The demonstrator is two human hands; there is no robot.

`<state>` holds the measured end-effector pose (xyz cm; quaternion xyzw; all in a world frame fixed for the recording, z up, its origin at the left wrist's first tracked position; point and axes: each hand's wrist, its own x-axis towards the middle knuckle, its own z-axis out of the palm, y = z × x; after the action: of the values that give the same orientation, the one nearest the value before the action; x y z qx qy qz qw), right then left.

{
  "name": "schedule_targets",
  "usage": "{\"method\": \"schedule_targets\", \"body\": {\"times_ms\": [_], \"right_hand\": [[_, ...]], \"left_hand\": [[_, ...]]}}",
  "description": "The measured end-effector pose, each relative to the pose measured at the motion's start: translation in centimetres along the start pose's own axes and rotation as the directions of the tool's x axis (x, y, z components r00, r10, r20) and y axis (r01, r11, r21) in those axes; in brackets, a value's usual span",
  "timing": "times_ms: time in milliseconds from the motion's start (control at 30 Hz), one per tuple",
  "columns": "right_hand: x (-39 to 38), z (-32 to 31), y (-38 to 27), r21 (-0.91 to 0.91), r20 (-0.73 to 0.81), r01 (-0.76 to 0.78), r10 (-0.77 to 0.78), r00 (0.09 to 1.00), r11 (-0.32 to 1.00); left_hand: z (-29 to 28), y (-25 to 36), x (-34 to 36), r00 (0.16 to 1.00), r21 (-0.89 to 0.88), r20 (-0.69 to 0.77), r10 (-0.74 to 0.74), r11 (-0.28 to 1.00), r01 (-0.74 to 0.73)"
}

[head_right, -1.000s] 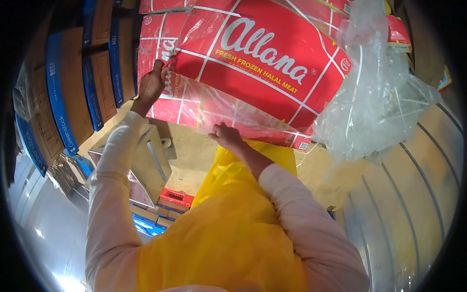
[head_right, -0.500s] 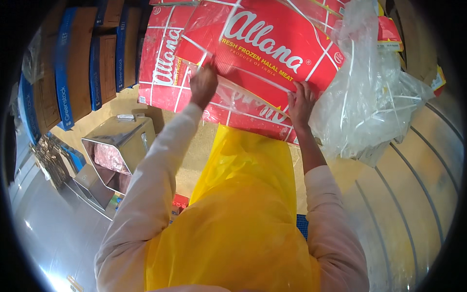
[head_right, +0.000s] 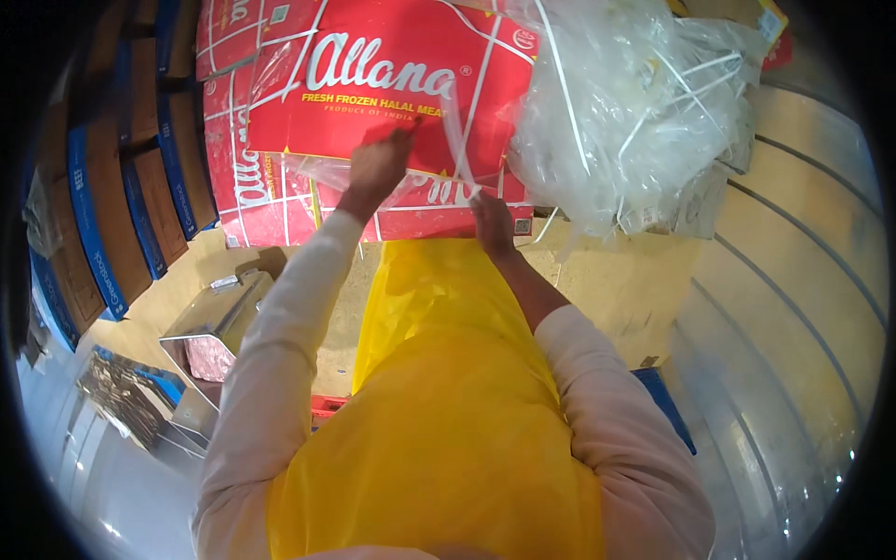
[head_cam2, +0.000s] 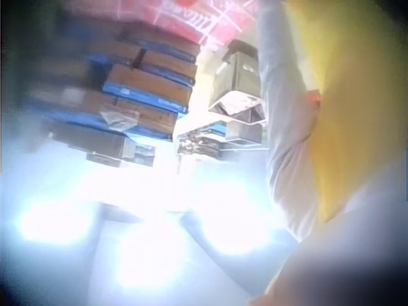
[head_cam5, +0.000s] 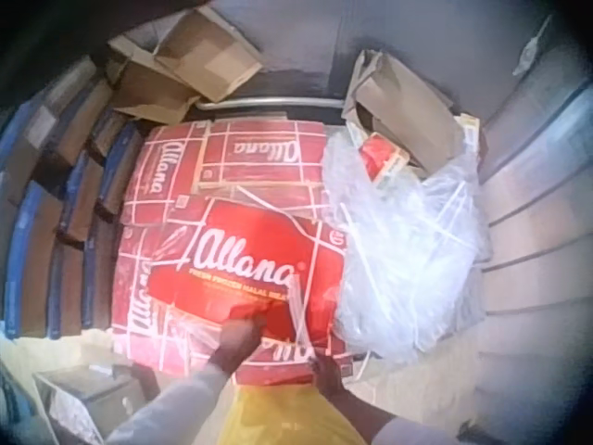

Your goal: The person uses a red utility knife to cut open large plastic-wrapped packages of frozen meat. They remove the meat blocks from the packaging and place them into a metal tray on the counter. The person repeats this process for multiple packages, discarding the empty plastic wrapping.

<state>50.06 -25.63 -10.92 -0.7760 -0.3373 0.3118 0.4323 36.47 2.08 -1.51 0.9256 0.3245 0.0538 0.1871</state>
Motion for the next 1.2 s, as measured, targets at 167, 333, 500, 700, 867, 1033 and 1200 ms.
{"method": "schedule_targets", "body": {"times_ms": [167,333,500,700,867,1033,1200], "right_hand": [[2.9,-4.7,-0.6,0.703,-0.168,-0.245,0.49,0.855,0.668],[4.1,-3.9,-0.7,0.759,0.069,-0.525,0.754,0.653,0.384],[4.5,-1.4,-3.7,0.698,0.139,-0.602,0.751,0.646,0.388],[3.4,0.6,-2.1,-0.126,-0.695,-0.316,0.143,0.705,0.94],[4.4,0.6,-10.8,-0.648,-0.133,0.088,-0.227,0.965,0.757],[4.7,0.8,-5.7,-0.686,-0.055,0.171,-0.284,0.957,0.708],[2.7,1.8,-6.8,-0.709,-0.097,0.091,-0.225,0.97,0.7]], "left_hand": [[5.8,2.9,12.0,0.958,0.195,0.075,0.277,0.938,-0.286],[3.8,0.6,4.9,0.949,0.074,0.238,0.206,0.971,-0.229],[-0.7,-6.9,-10.5,0.945,0.226,0.326,0.032,0.968,-0.11],[-1.8,-5.5,-12.8,0.966,-0.148,0.048,-0.254,0.954,0.259],[0.7,-10.0,-11.8,0.679,-0.28,-0.107,-0.726,0.677,0.68],[2.2,-21.1,-10.0,0.309,-0.802,-0.165,-0.937,0.309,0.511],[7.7,-33.1,-12.5,0.359,-0.699,0.038,-0.933,0.232,0.677]]}}
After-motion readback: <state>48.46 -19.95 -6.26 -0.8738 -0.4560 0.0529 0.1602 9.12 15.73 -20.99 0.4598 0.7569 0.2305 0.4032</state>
